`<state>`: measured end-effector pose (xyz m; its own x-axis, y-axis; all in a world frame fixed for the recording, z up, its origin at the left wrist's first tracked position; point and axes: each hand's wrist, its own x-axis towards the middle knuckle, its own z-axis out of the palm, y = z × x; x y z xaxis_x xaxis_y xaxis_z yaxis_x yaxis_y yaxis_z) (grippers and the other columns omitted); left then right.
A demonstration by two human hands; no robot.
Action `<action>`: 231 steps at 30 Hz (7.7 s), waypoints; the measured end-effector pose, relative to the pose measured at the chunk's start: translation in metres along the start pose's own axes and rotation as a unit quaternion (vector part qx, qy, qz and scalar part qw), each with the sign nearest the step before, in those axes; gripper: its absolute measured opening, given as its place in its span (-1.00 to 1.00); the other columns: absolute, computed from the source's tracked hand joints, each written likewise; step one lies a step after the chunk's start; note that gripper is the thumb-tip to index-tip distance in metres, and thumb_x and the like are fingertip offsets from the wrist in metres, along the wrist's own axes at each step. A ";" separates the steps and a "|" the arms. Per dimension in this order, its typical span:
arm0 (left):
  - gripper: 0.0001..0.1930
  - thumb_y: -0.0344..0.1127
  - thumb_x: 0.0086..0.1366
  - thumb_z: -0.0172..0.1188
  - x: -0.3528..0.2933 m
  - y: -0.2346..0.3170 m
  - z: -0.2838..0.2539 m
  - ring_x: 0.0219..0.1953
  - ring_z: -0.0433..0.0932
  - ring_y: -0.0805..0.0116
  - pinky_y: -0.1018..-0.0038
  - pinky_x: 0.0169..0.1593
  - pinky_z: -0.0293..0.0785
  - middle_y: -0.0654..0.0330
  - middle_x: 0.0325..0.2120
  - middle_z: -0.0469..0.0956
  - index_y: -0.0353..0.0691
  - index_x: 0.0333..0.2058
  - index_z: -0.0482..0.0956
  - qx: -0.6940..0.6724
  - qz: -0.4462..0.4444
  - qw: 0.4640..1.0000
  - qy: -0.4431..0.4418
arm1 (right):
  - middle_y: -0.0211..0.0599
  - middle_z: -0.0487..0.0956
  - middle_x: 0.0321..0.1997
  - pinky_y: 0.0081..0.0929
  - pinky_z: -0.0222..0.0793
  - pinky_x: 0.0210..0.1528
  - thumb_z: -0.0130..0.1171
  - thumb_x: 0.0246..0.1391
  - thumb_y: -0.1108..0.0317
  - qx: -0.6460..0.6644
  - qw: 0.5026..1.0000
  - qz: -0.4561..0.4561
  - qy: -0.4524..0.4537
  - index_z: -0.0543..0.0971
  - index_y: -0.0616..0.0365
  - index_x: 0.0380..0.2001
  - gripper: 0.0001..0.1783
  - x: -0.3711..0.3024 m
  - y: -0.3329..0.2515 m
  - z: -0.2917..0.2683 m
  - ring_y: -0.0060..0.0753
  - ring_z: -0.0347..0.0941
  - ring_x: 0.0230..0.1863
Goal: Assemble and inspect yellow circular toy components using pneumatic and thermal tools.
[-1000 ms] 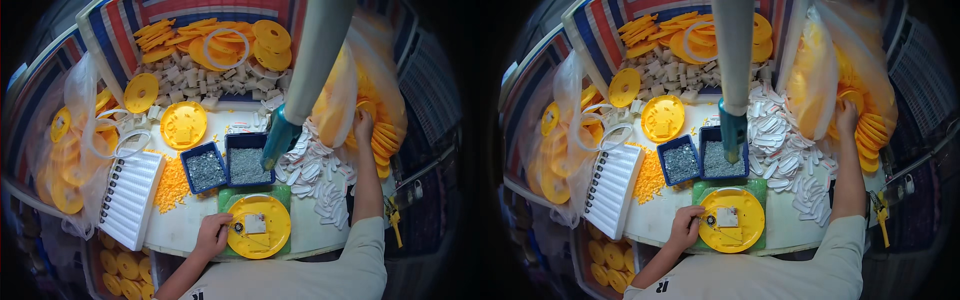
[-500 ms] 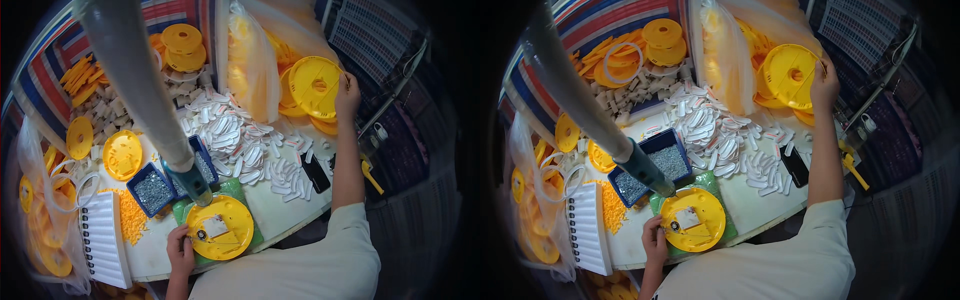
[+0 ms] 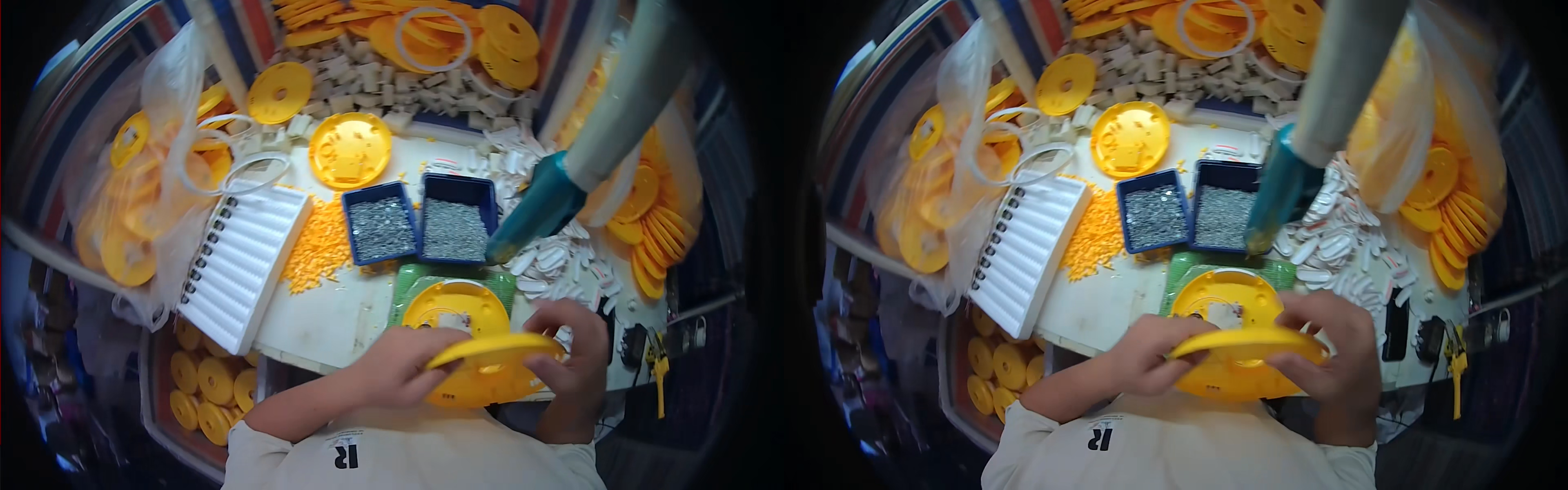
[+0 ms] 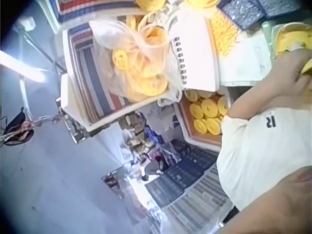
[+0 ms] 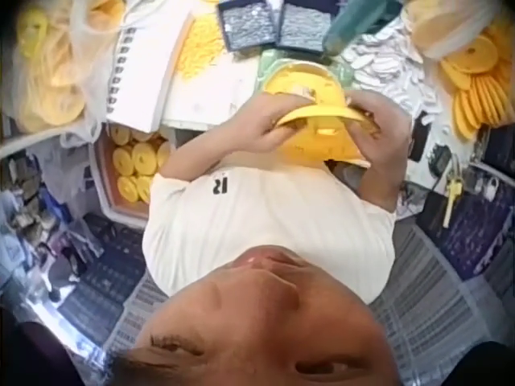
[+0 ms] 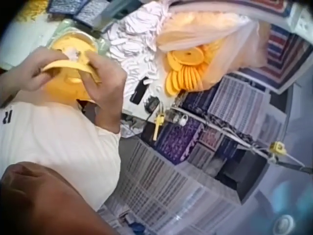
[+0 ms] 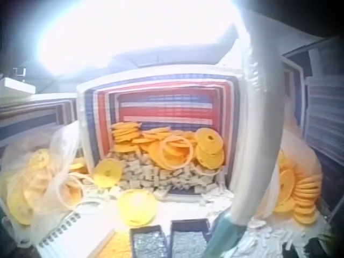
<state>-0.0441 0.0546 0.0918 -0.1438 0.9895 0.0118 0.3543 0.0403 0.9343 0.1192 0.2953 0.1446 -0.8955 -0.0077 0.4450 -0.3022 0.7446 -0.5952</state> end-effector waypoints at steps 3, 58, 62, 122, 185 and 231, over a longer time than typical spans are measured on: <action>-0.53 -0.32 0.48 0.10 -0.035 -0.021 -0.004 0.05 0.63 0.22 0.34 0.09 0.52 0.05 0.06 0.59 -0.37 0.29 0.36 -0.218 0.010 0.959 0.179 | -0.09 0.63 0.09 -0.40 0.48 0.03 0.37 0.01 -0.46 0.245 0.945 0.198 0.088 0.38 0.36 0.35 0.17 -0.014 0.001 -0.002 -0.42 0.59 0.05; -0.18 0.31 0.59 -0.37 -0.036 -0.031 0.013 0.45 0.30 -0.08 0.07 0.52 0.16 -0.11 0.45 0.26 -0.28 0.49 0.16 -0.697 -0.133 0.620 0.335 | -0.04 0.53 0.25 -0.33 0.35 0.33 -0.10 0.54 0.00 0.342 0.906 0.206 0.138 0.29 0.38 0.42 -0.32 -0.012 0.019 0.110 -0.30 0.49 0.23; -0.23 0.24 0.62 -0.36 -0.040 -0.032 0.019 0.43 0.34 0.02 0.13 0.51 0.19 -0.10 0.42 0.31 -0.30 0.47 0.19 -0.699 -0.147 0.624 0.318 | -0.05 0.61 0.12 -0.38 0.45 0.16 0.05 0.41 0.15 0.241 0.947 0.179 0.111 0.51 0.37 0.24 -0.46 -0.010 0.028 0.093 -0.35 0.54 0.10; -0.58 -0.10 0.64 -0.03 -0.043 -0.049 -0.004 -0.28 0.47 0.60 0.54 -0.20 0.41 0.33 -0.35 0.60 -0.41 -0.12 0.59 -0.168 -0.055 0.874 0.453 | -0.27 0.70 -0.06 -0.50 0.49 0.05 0.23 0.35 0.21 0.369 0.905 0.209 0.046 0.60 0.40 0.05 -0.58 -0.009 0.023 0.096 -0.54 0.59 -0.02; -0.59 -0.32 0.40 0.16 -0.013 -0.080 0.026 -0.26 0.70 0.11 0.33 -0.11 0.60 -0.07 -0.06 0.67 -0.33 0.17 0.56 -0.014 -0.162 0.943 0.291 | -0.16 0.57 -0.31 -0.26 0.50 -0.31 0.62 -0.22 0.29 -0.217 0.971 0.100 -0.031 0.67 0.21 -0.26 -0.57 -0.021 0.039 0.126 -0.10 0.56 -0.34; -0.75 -0.33 0.34 0.24 -0.030 -0.088 0.023 0.31 0.54 0.34 0.23 0.25 0.40 0.28 0.24 0.60 -0.06 -0.02 0.62 0.433 0.167 0.883 0.071 | -0.15 0.68 -0.22 -0.19 0.51 -0.06 0.33 0.13 0.40 -0.137 0.982 0.111 0.062 0.70 0.20 -0.19 -0.82 0.035 0.136 0.091 -0.05 0.60 -0.14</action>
<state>-0.0494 0.0244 0.0009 0.0096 0.9417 0.3364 0.9637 -0.0985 0.2483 0.0172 0.3358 0.0183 -0.8776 0.2441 0.4126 0.0112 0.8709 -0.4914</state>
